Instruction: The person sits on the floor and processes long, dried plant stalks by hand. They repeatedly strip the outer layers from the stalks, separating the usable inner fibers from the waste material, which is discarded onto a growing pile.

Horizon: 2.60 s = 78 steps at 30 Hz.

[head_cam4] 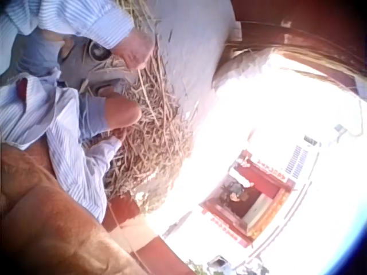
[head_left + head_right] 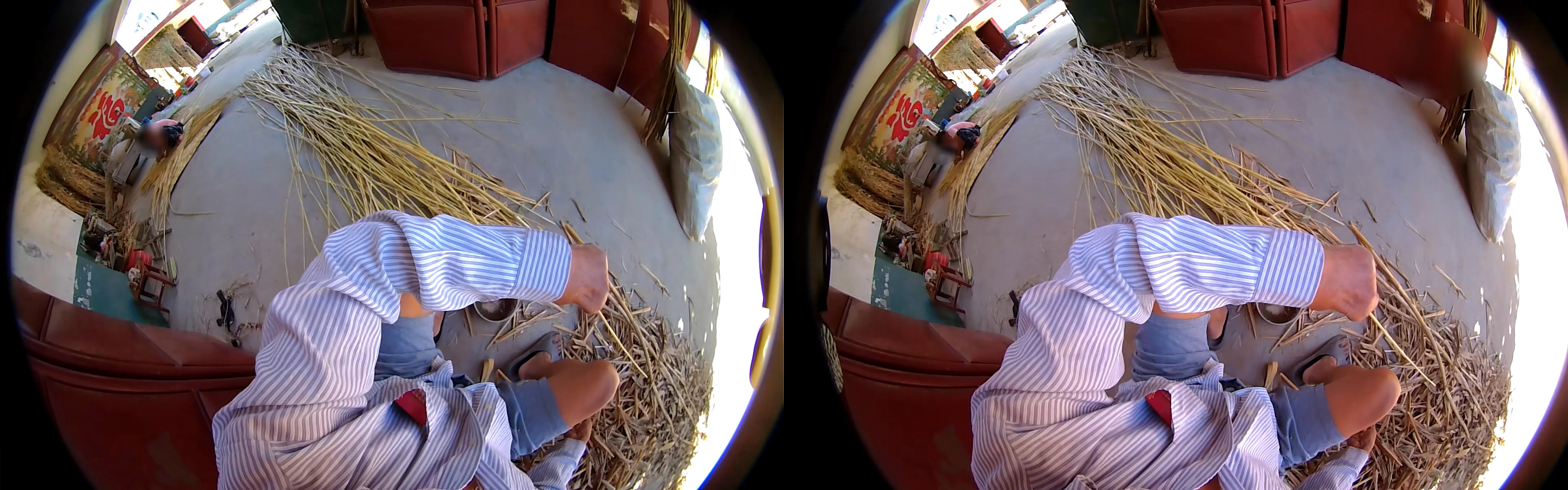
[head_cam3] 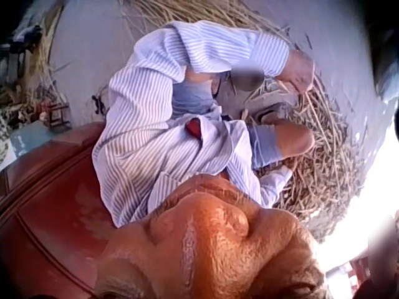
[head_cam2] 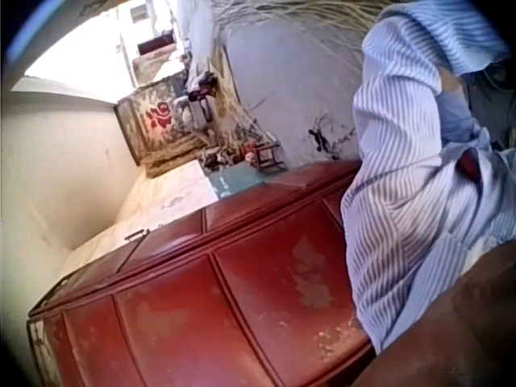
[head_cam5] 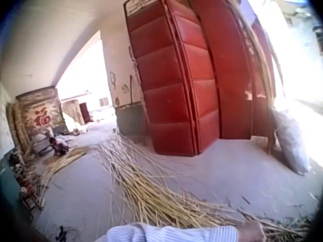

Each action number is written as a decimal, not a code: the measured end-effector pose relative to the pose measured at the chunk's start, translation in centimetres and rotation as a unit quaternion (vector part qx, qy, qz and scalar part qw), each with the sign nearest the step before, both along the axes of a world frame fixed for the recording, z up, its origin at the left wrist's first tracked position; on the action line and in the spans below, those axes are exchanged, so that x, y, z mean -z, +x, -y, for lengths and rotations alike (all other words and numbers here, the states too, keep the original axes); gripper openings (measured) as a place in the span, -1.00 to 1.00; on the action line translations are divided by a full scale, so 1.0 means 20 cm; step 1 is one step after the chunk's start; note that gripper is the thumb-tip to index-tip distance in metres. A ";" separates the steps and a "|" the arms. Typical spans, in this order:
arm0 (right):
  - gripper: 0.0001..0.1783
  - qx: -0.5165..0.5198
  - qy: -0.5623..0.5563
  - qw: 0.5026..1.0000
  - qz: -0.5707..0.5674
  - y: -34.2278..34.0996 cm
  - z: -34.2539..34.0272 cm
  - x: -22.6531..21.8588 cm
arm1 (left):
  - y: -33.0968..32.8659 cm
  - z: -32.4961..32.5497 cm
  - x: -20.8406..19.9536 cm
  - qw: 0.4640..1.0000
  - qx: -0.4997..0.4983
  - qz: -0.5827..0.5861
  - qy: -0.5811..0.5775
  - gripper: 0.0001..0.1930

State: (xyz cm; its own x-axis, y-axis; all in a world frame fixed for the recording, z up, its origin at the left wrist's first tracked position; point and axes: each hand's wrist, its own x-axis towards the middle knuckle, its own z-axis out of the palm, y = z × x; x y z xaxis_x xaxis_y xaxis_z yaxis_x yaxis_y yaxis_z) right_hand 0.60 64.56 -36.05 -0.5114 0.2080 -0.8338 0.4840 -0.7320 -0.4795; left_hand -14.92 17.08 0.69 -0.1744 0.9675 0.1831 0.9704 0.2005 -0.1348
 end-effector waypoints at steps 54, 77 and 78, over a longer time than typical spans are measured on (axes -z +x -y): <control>-0.66 0.059 -0.140 0.890 -0.430 -0.96 0.66 -0.76 | -0.40 -0.33 0.24 0.907 -0.370 0.203 -0.005 -0.59; -0.72 0.108 -0.046 0.886 -0.449 -0.81 0.87 -1.12 | -0.15 -0.31 -0.12 0.969 -0.182 -0.159 0.046 -0.60; -0.71 0.103 -0.054 0.873 -0.474 -0.80 0.85 -1.14 | -0.18 -0.28 -0.09 0.972 -0.156 -0.165 0.055 -0.61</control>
